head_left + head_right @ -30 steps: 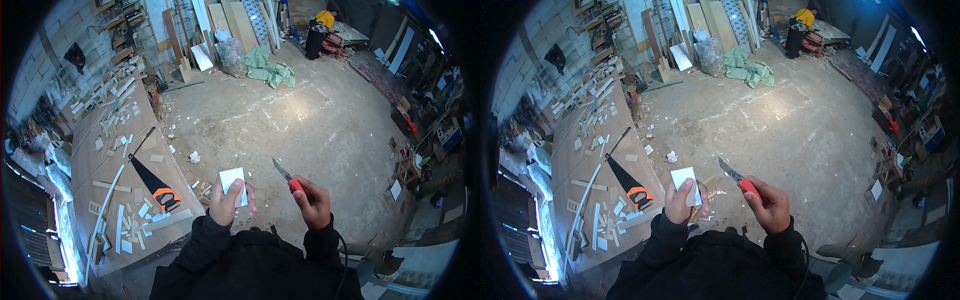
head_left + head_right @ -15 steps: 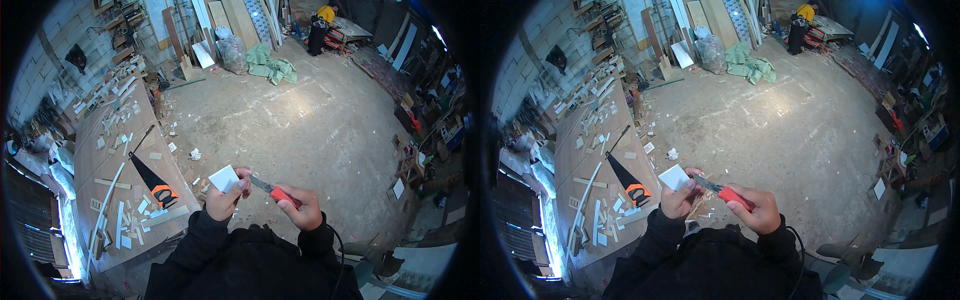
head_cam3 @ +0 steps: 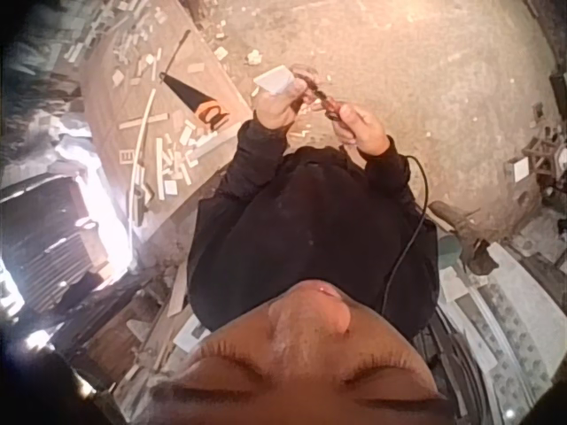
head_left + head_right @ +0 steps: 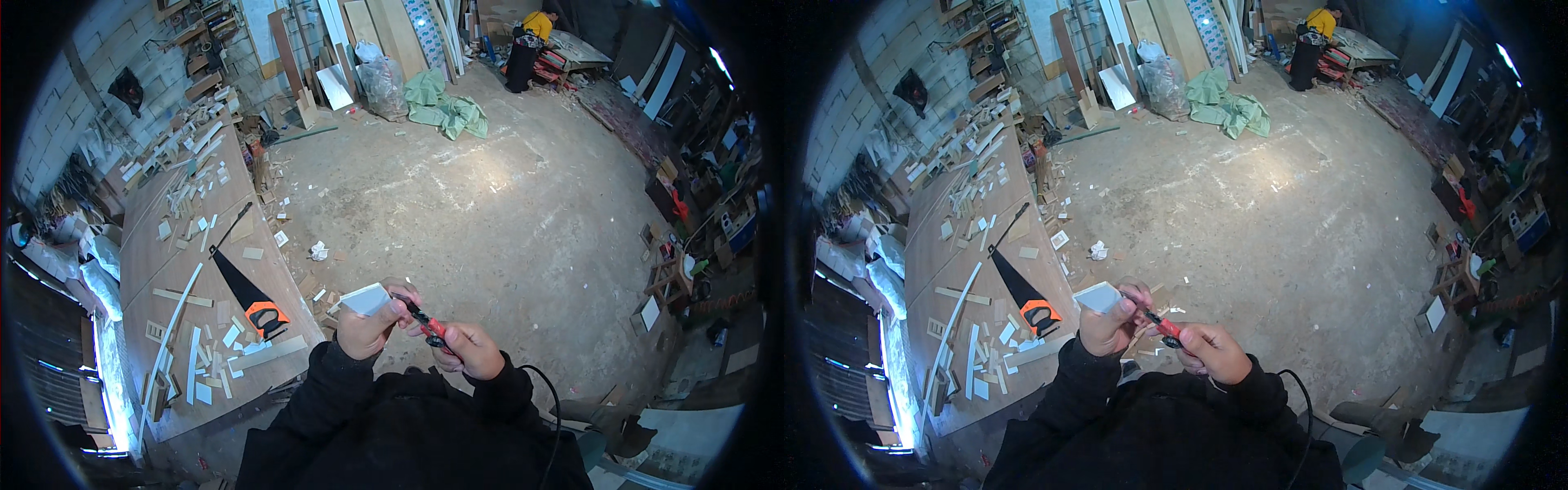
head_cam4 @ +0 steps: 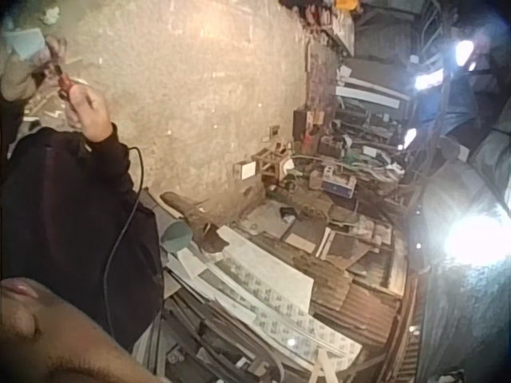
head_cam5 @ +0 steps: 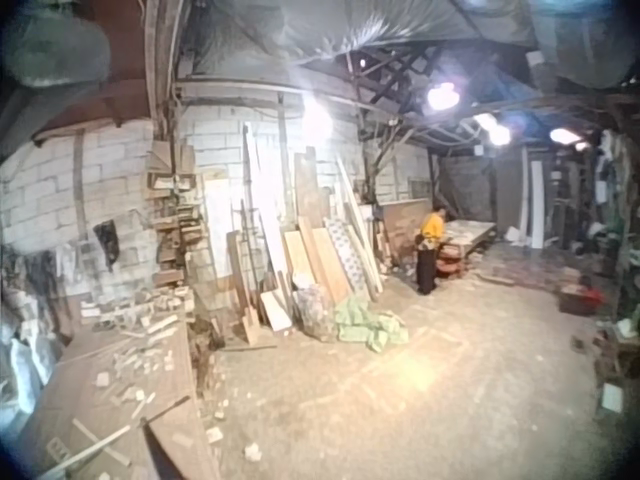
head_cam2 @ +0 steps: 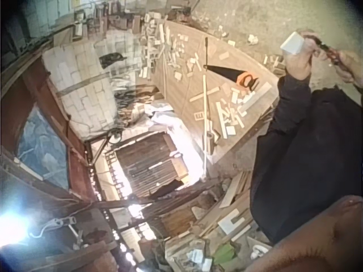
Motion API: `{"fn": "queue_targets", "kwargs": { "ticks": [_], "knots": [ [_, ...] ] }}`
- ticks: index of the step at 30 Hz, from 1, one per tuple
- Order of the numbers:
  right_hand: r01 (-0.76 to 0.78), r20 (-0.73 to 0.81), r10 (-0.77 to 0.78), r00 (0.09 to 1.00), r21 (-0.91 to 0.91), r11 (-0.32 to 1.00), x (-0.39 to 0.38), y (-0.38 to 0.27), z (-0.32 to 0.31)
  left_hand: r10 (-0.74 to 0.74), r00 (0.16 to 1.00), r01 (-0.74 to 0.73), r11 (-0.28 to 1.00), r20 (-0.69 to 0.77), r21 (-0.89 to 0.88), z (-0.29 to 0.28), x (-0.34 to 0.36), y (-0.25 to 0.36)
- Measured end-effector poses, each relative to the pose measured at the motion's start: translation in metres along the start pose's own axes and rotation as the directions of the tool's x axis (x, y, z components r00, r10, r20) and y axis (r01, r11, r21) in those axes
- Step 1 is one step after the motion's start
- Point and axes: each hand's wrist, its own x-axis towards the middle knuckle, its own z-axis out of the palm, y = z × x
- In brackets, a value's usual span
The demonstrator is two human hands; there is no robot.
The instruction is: The person scores and cuts wooden pieces and trims a small plastic strip using a utility knife.
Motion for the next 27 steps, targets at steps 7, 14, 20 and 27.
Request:
{"fn": "queue_targets", "kwargs": {
  "ticks": [7,14,20,27],
  "knots": [
    [0.054,-0.021,-0.055,0.998,-0.066,0.996,0.005,-0.008,-0.006,-0.009,0.996,0.016,0.997,-0.09,0.079,-0.008,0.005,-0.003],
    [0.163,-0.086,-0.165,0.982,-0.027,0.986,0.008,-0.013,-0.018,-0.114,0.971,0.146,0.979,-0.209,0.143,-0.001,0.01,0.009],
    [0.241,-0.155,-0.243,0.958,-0.032,0.97,0.005,-0.012,-0.021,-0.136,0.974,0.154,0.984,-0.183,0.089,0.003,0.011,0.008],
    [0.29,-0.231,-0.554,0.8,-0.659,0.693,0.008,-0.026,0.008,-0.025,0.996,0.033,0.994,-0.082,0.1,0.007,0.001,-0.008]
  ]
}}
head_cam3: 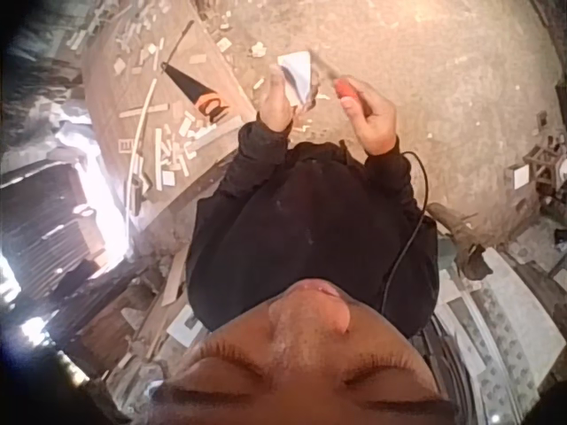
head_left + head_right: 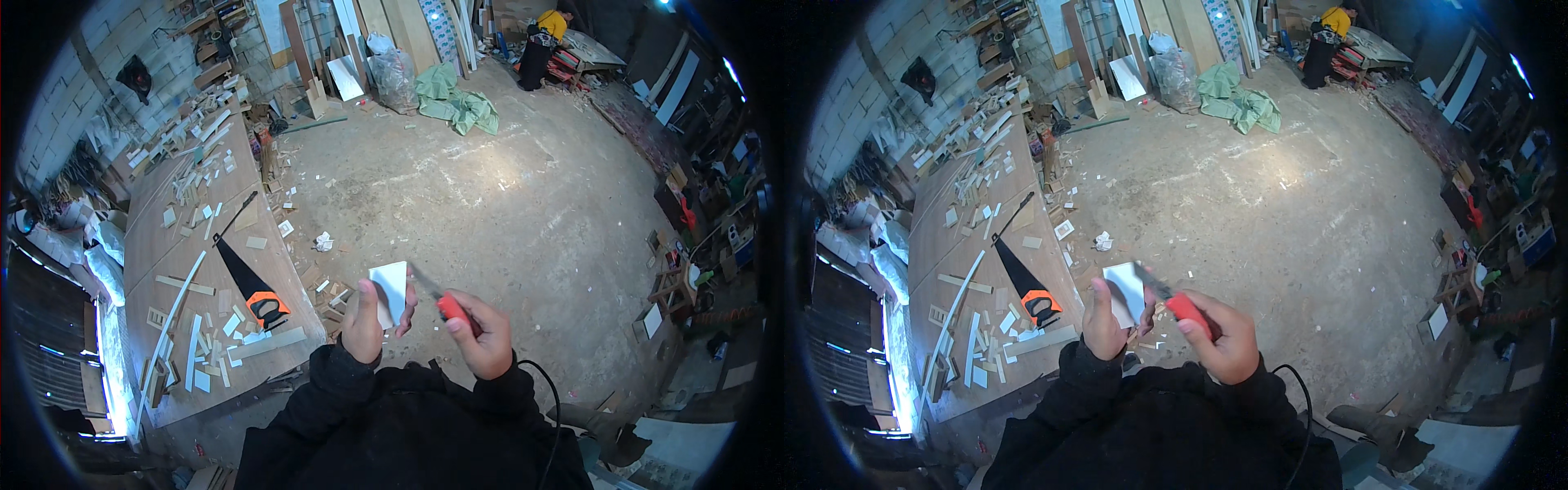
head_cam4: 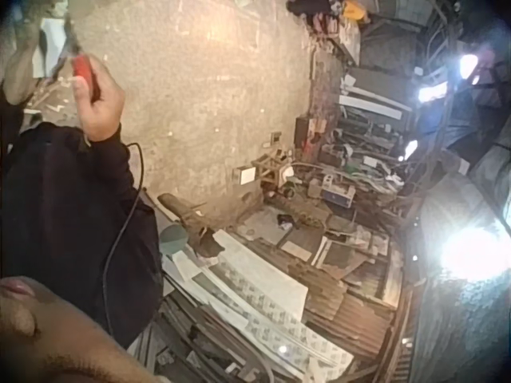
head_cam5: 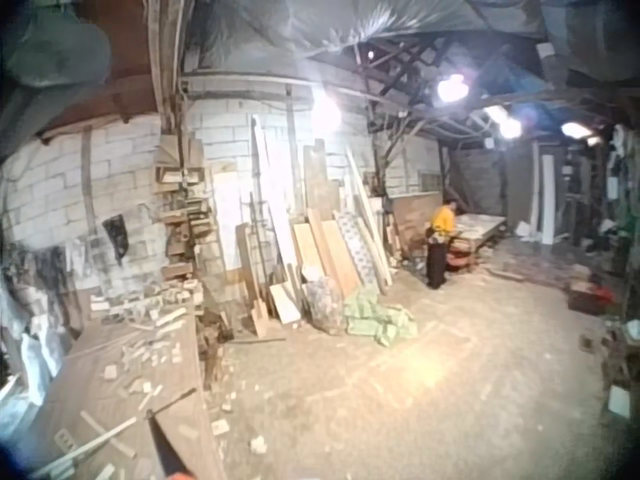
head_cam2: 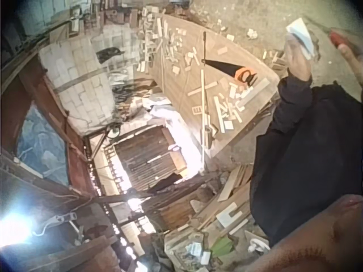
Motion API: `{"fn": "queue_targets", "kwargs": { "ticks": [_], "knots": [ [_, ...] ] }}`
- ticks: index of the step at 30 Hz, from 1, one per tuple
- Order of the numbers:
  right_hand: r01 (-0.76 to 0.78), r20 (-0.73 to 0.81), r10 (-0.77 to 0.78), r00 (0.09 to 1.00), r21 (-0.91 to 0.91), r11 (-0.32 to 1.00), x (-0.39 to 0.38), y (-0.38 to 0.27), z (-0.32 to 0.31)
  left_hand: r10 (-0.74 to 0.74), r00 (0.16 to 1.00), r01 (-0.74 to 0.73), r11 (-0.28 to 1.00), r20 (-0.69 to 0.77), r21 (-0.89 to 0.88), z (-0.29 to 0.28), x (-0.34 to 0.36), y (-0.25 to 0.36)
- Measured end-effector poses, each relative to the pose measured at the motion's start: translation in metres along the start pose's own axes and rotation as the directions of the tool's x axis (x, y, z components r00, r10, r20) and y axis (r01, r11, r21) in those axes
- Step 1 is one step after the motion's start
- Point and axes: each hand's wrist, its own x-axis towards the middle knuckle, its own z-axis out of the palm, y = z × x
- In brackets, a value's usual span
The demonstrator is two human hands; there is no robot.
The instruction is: The person scores and cuts wooden pieces and trims a small plastic strip using a utility knife.
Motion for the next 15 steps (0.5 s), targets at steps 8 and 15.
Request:
{"fn": "queue_targets", "kwargs": {
  "ticks": [8,15],
  "knots": [
    [0.189,-0.01,-0.201,0.98,-0.3,0.935,0.002,-0.01,0.016,0.191,0.971,-0.15,0.955,-0.142,0.255,0.021,-0.005,0.001],
    [0.221,0.005,-0.235,0.972,-0.364,0.905,0.001,-0.018,0.012,0.25,0.959,-0.193,0.921,-0.132,0.339,0.021,-0.01,0.0]
  ]
}}
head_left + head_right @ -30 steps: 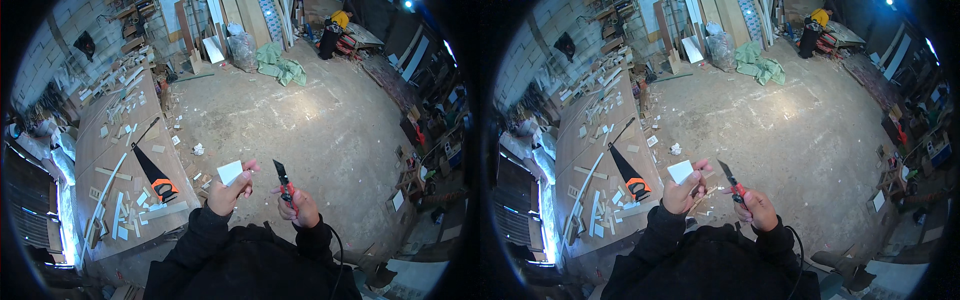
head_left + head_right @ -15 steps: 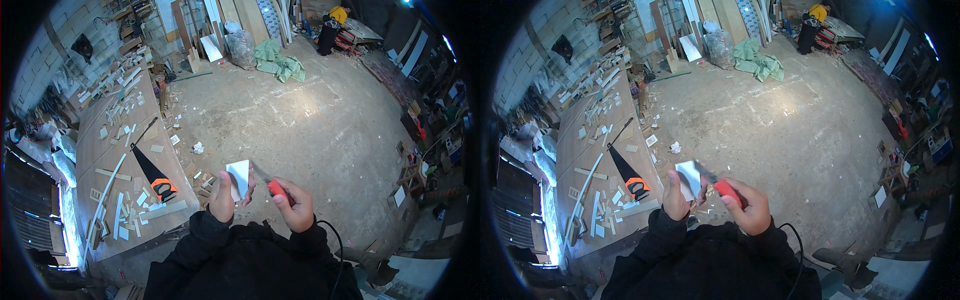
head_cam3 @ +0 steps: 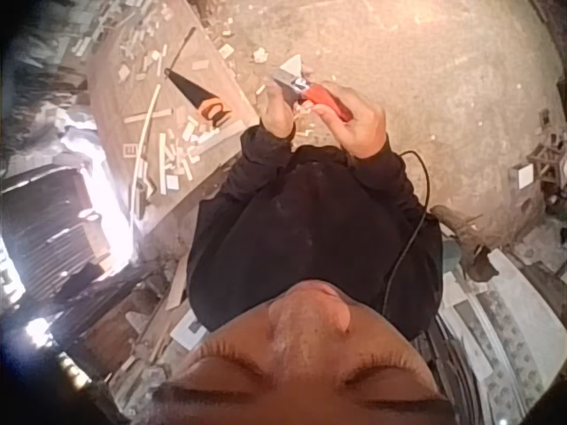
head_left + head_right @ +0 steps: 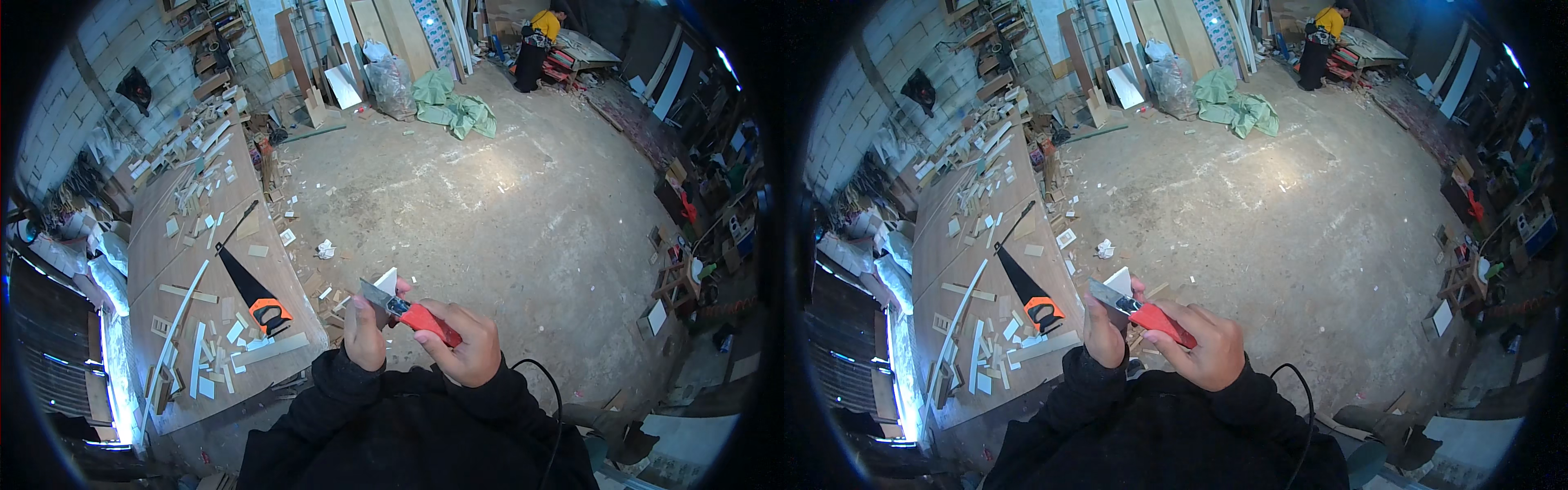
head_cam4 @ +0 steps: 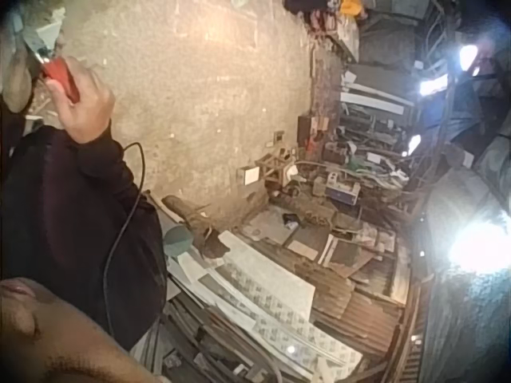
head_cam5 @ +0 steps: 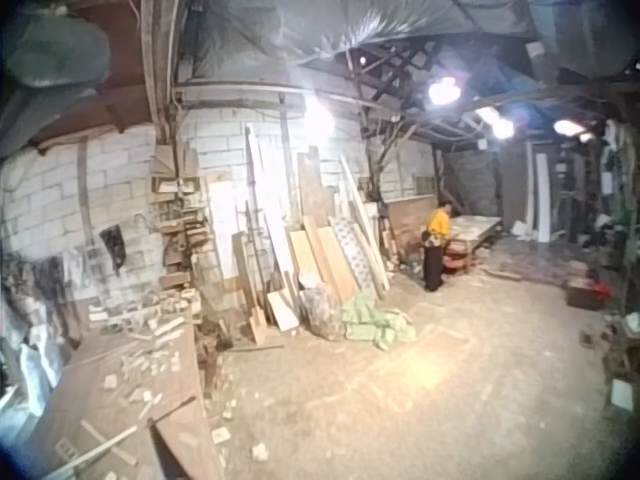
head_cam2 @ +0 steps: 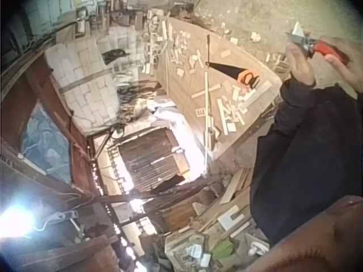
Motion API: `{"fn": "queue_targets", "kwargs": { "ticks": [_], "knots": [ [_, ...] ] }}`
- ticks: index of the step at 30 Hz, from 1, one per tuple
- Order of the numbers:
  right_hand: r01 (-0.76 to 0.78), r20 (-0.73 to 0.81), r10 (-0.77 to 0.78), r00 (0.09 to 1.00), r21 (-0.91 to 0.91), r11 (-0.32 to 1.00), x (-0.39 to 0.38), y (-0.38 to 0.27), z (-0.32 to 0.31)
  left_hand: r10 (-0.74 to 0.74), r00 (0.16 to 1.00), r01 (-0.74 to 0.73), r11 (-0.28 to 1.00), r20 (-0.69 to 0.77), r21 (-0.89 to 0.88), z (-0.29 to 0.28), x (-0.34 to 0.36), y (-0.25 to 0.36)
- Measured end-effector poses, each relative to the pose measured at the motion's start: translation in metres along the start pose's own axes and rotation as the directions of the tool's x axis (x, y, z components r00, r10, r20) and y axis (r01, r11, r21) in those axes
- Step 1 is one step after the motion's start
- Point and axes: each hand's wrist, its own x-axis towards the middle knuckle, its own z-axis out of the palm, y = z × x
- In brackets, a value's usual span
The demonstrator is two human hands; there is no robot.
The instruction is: The person scores and cuts wooden pieces and trims a small plastic strip using a utility knife.
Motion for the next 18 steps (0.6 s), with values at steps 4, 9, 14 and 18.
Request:
{"fn": "queue_targets", "kwargs": {
  "ticks": [4,9,14,18],
  "knots": [
    [-0.007,0.029,0.008,1.0,-0.045,0.999,-0.001,-0.004,-0.006,0.086,0.995,-0.078,0.988,-0.049,0.137,-0.005,0.001,-0.004],
    [0.014,0.095,-0.008,0.995,-0.063,0.998,-0.003,-0.003,-0.019,0.147,0.986,-0.167,0.927,0.084,0.336,-0.021,0.007,0.012],
    [0.039,0.156,-0.023,0.987,-0.101,0.994,-0.001,-0.008,-0.03,0.189,0.974,-0.228,0.836,0.128,0.498,-0.021,0.013,0.018],
    [0.068,0.202,-0.042,0.979,-0.125,0.99,0.0,-0.013,-0.035,0.23,0.963,-0.27,0.83,0.143,0.488,-0.024,0.009,0.017]
  ]
}}
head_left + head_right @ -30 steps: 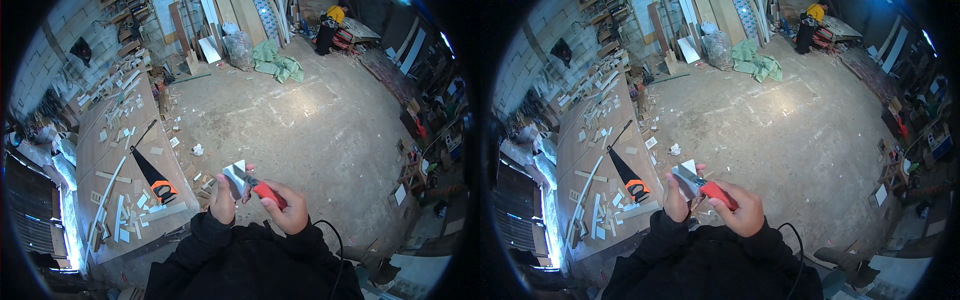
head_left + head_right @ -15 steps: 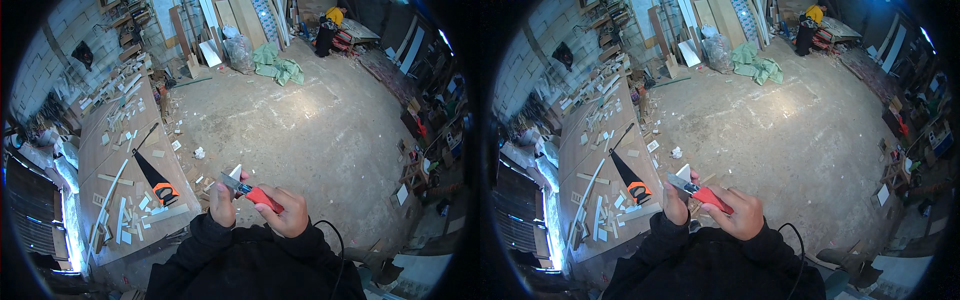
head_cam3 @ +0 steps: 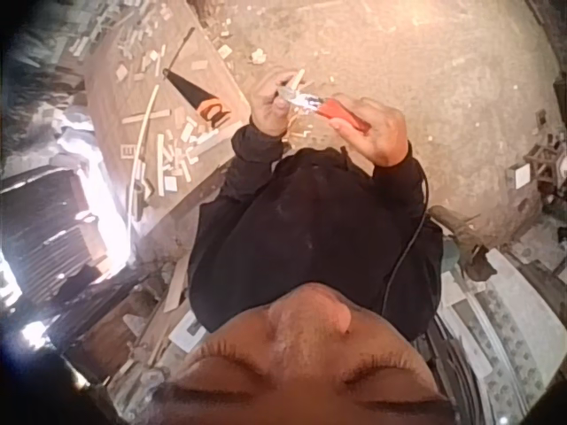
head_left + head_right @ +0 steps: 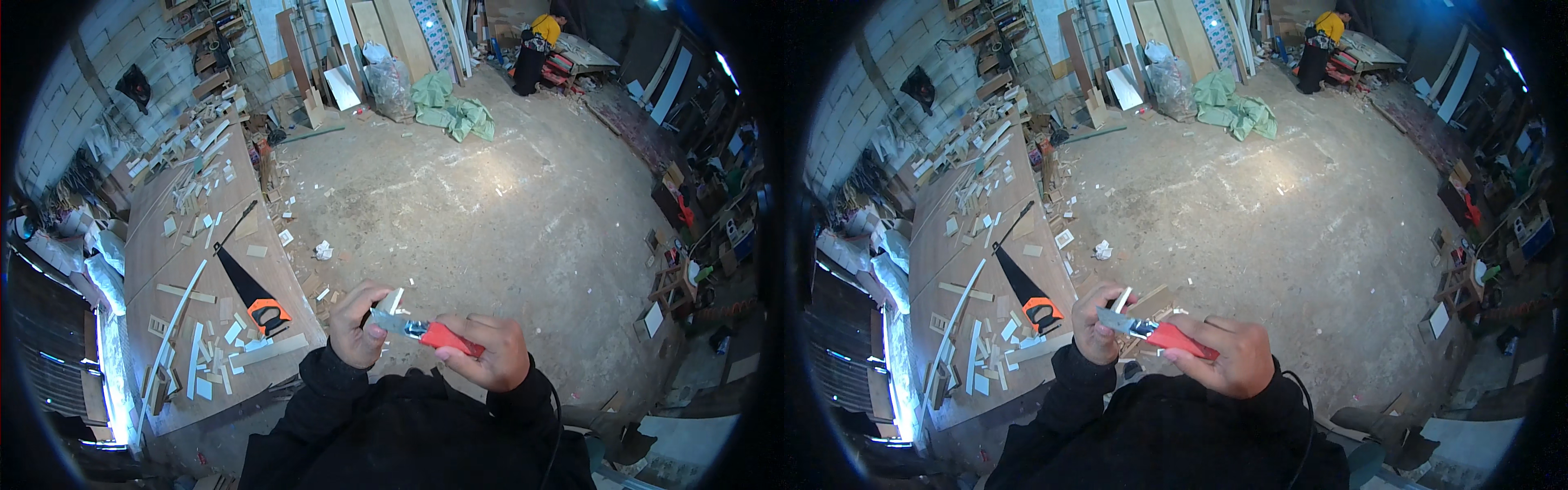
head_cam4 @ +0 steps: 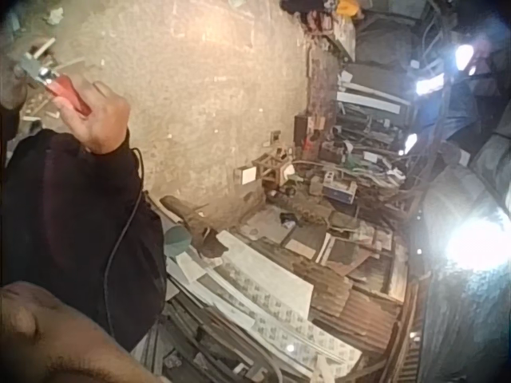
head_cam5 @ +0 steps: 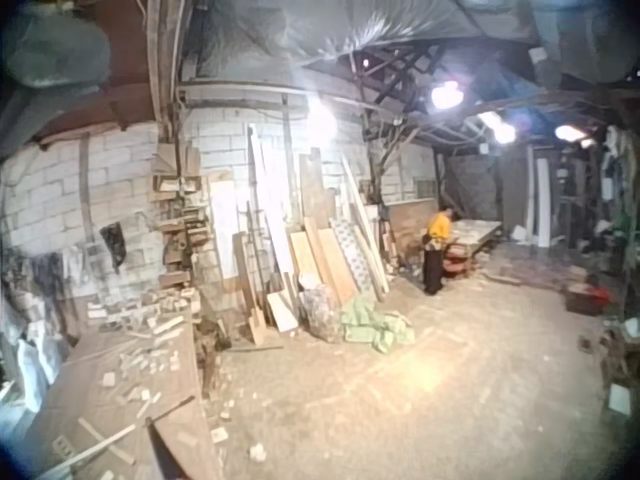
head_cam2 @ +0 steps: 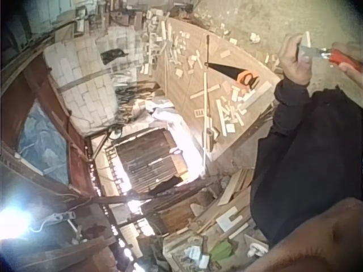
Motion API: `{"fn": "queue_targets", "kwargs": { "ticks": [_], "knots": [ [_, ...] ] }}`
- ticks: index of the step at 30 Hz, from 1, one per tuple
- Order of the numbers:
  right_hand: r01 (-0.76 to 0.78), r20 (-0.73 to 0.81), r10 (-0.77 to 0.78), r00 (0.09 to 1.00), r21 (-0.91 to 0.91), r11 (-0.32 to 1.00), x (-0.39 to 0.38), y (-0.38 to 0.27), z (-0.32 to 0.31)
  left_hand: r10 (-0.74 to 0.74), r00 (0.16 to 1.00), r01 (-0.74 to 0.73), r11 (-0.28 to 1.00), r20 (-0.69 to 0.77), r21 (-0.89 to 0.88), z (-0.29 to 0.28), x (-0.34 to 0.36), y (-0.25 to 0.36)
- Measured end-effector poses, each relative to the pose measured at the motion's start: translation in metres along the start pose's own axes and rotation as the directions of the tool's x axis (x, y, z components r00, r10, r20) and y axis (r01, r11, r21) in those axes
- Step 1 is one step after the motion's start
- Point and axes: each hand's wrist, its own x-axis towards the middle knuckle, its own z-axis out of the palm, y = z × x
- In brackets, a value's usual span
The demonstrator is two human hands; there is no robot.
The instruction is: The person scores and cuts wooden pieces and trims a small plastic strip using a utility knife.
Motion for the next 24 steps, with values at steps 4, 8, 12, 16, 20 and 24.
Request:
{"fn": "queue_targets", "kwargs": {
  "ticks": [4,8,12,16,20,24],
  "knots": [
    [-0.01,0.034,0.011,0.999,-0.031,0.999,-0.001,0.002,0.0,0.028,0.998,-0.027,0.999,0.048,-0.02,-0.004,0.003,-0.001],
    [-0.015,0.025,0.016,1.0,-0.018,1.0,0.001,0.003,0.004,0.027,1.0,-0.028,1.0,0.016,0.011,-0.005,-0.001,-0.005],
    [-0.165,-0.085,0.145,0.986,-0.335,0.928,0.008,0.024,0.01,0.186,0.983,-0.186,0.983,-0.013,0.013,-0.004,-0.007,-0.001],
    [-0.213,-0.225,0.243,0.944,0.15,0.966,0.0,0.031,0.009,-0.003,0.999,0.002,1.0,-0.046,-0.019,-0.006,-0.003,0.018],
    [-0.078,-0.094,0.108,0.99,0.28,0.957,0.001,0.007,0.0,-0.017,1.0,0.014,0.99,-0.023,-0.143,-0.01,-0.003,0.007],
    [-0.052,0.059,0.044,0.997,0.141,0.989,0.005,-0.002,0.001,0.002,0.998,-0.003,1.0,-0.063,-0.022,-0.006,-0.003,0.004]
  ]
}}
